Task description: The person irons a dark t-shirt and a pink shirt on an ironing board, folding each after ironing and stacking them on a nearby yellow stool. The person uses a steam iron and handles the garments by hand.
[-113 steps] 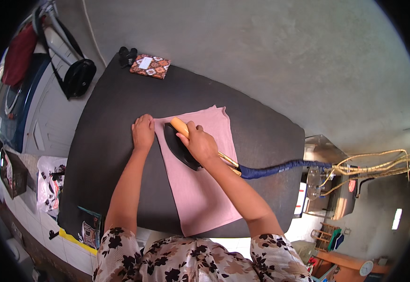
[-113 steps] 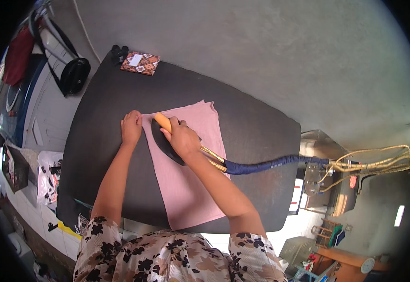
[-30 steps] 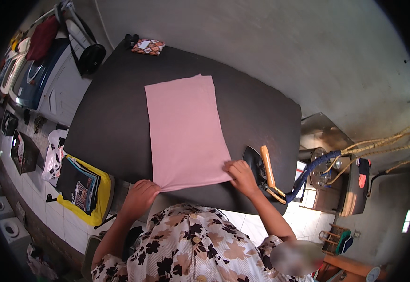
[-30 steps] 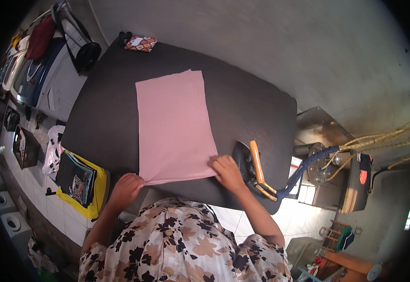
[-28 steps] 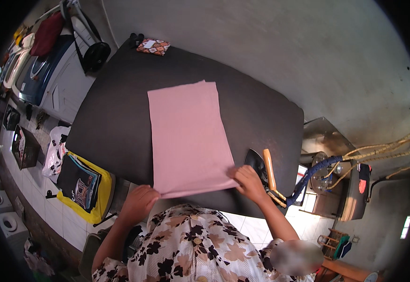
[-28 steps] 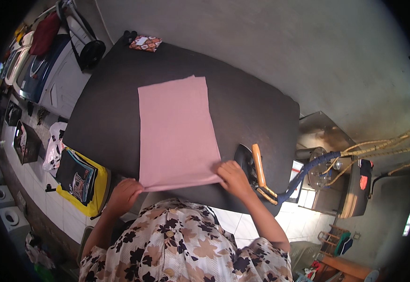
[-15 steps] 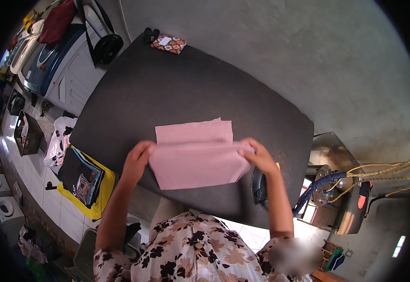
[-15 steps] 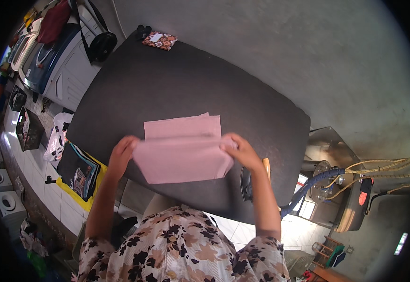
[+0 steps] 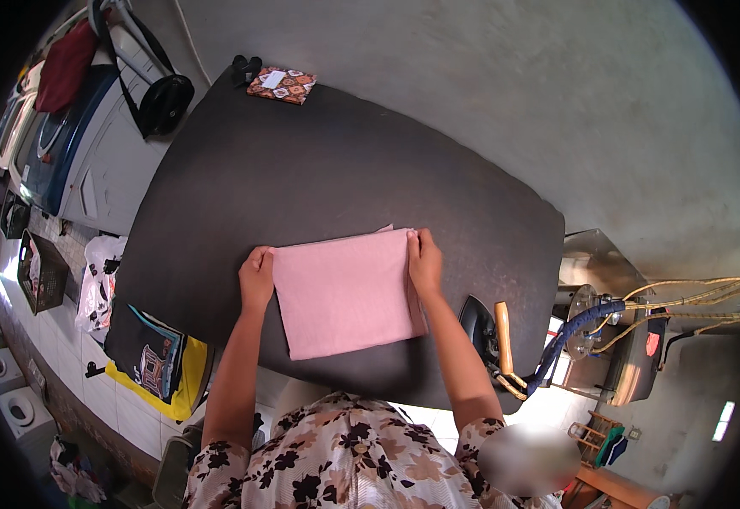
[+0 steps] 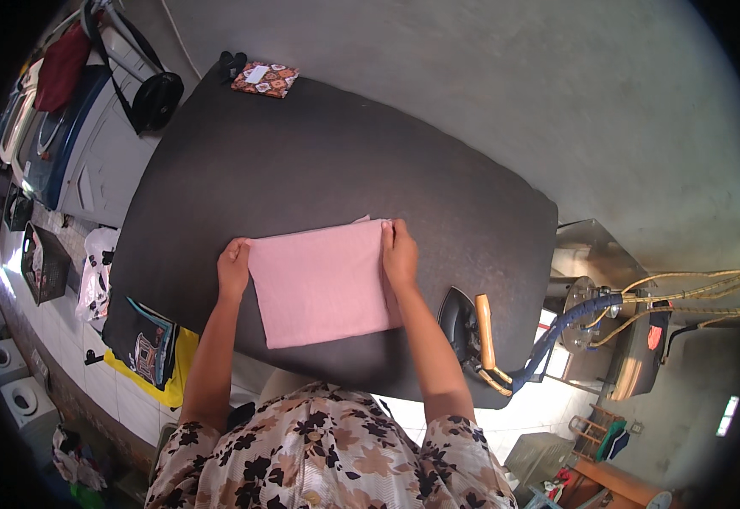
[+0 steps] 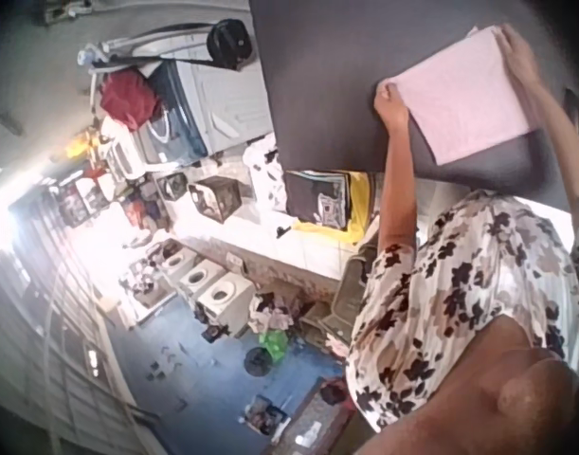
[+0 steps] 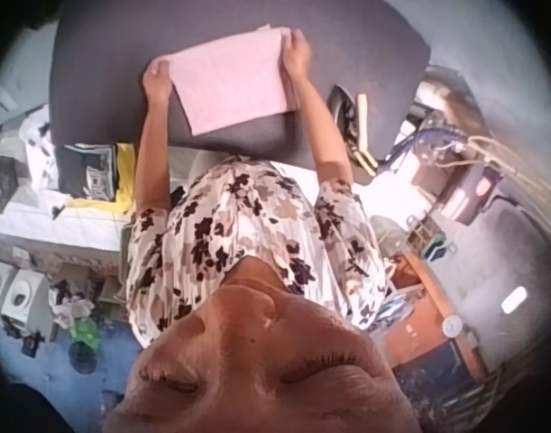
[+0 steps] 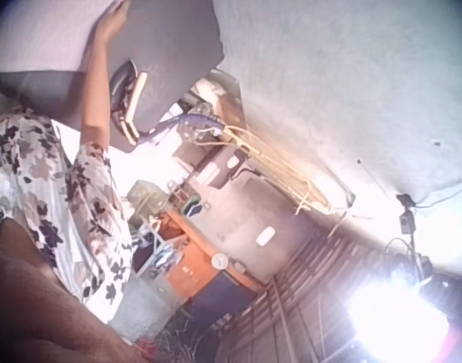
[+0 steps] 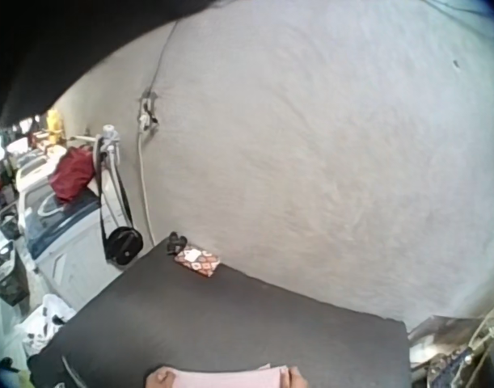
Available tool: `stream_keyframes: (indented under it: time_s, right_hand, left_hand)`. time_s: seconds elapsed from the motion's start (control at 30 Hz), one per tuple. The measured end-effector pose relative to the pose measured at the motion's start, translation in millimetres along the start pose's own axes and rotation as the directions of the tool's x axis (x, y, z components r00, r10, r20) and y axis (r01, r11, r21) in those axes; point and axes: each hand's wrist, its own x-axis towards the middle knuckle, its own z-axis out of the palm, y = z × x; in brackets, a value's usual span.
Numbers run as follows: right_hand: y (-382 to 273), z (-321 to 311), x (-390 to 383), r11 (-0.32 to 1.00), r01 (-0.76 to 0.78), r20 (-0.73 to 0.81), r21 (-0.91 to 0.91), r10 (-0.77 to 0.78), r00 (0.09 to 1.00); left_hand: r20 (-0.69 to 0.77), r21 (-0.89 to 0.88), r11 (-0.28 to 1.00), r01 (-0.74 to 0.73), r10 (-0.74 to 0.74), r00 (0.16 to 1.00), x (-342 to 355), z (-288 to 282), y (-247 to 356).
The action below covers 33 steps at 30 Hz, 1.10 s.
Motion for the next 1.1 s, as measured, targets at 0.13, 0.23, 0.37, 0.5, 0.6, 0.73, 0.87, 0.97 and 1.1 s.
stream_keyframes:
  time_s: [0.13, 0.23, 0.37, 0.5, 0.6, 0.73, 0.87, 0.97, 1.1]
  right_hand:
    - [7, 10, 7, 0.945, 0.048, 0.036, -0.325, -0.039, 0.999]
    - [-27, 9, -20, 0.932, 0.198, -0.097, -0.303, -0.237, 0.967]
    - [-11, 26, -36, 0.763, 0.464, 0.223, -0.449, -0.408, 0.886]
    - [-8, 3, -36, 0.895, 0.335, 0.174, -0.295, -0.295, 0.940]
    - [-19, -31, -70, 0.967, 0.184, -0.002, -0.174, -0.187, 0.982]
    - [-2, -13, -131, 0.838, 0.330, 0.262, -0.435, -0.233, 0.937]
    - [11, -26, -130, 0.828, 0.226, 0.196, -0.513, -0.144, 0.970]
    - [-5, -104, -123, 0.853, 0.125, -0.132, -0.506, -0.220, 0.966]
    - [64, -162, -138, 0.577, -0.282, -0.286, -0.767, 0.086, 0.954]
  left_hand:
    - [0.023, 0.433, 0.876, -0.214, 0.226, 0.974, -1, 5, 18]
    - [0.221, 0.600, 0.713, -0.363, 0.289, 0.931, -19, 14, 26]
    - [0.406, 0.631, 0.520, -0.575, 0.410, 0.817, -30, 31, 23]
    - [0.311, 0.725, 0.528, -0.441, 0.320, 0.895, -38, 27, 31]
    - [0.395, 0.664, 0.545, -0.512, 0.326, 0.859, -81, 10, 44]
    - [0.539, 0.571, 0.530, -0.626, 0.333, 0.774, -134, 12, 23]
    - [0.513, 0.551, 0.582, -0.598, 0.330, 0.793, -137, 6, -1]
    - [0.288, 0.376, 0.860, -0.344, 0.244, 0.926, -155, -14, -2]
    - [0.197, 0.246, 0.966, -0.084, 0.035, 0.980, -182, -32, -19]
